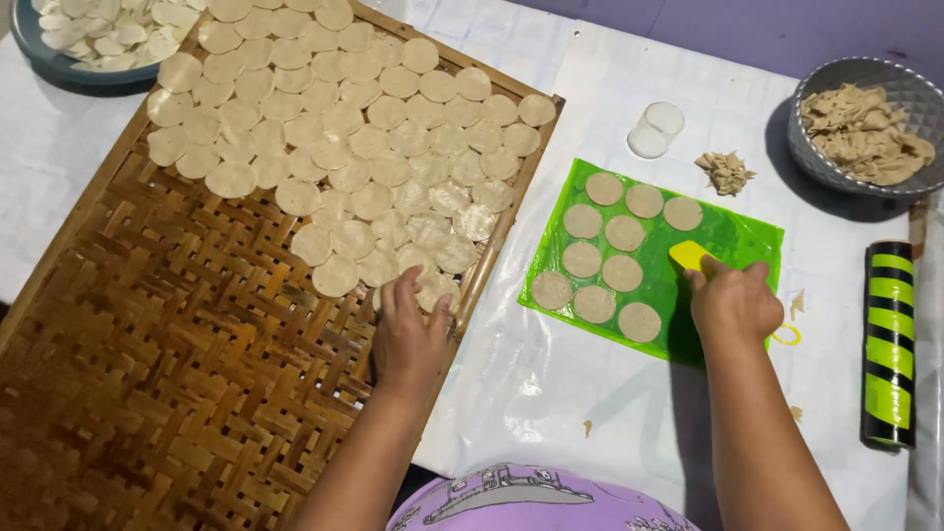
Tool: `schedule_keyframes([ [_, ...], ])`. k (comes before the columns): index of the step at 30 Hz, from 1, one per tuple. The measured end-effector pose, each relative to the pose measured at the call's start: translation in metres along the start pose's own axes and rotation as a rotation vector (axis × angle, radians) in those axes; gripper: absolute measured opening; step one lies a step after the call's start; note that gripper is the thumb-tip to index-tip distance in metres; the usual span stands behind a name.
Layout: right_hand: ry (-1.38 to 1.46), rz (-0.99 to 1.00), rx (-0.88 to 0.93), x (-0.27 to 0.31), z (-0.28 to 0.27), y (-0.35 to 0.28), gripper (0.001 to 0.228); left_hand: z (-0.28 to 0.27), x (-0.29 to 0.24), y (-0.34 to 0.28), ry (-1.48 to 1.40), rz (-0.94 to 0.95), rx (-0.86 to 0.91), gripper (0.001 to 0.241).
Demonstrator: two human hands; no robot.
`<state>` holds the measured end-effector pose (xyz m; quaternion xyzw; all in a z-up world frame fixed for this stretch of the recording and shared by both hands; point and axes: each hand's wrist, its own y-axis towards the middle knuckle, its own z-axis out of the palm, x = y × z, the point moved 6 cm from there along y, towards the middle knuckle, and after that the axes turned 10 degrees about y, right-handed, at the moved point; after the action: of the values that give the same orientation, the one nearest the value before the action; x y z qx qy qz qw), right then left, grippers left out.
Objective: The recorder uses a circular mold to cut dough into small circles, then places them onto a large woven tray, and also uses a rolling pin to flatten new dough sections.
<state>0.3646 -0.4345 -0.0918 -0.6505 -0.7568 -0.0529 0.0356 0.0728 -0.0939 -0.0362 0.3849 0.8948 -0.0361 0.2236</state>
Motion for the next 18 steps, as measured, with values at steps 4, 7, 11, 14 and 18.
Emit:
schedule_keyframes([
  [4,-0.148,-0.009,0.039,0.000,0.014,0.033,0.033,0.020,-0.033,-0.008,-0.032,0.159,0.006,0.053],
  [7,-0.213,-0.029,0.000,-0.001,0.019,0.050,0.034,0.023,-0.056,-0.017,-0.086,0.248,0.007,0.047],
  [11,0.011,0.088,0.050,-0.008,0.014,0.057,0.033,0.030,-0.066,-0.022,-0.191,0.263,0.088,0.043],
  [14,0.323,0.147,0.013,-0.019,0.020,0.054,0.036,0.039,-0.065,-0.020,-0.238,0.216,0.156,0.040],
  [18,0.617,0.008,-0.171,-0.028,0.030,0.047,0.031,0.052,-0.064,-0.017,-0.481,0.094,0.238,0.032],
])
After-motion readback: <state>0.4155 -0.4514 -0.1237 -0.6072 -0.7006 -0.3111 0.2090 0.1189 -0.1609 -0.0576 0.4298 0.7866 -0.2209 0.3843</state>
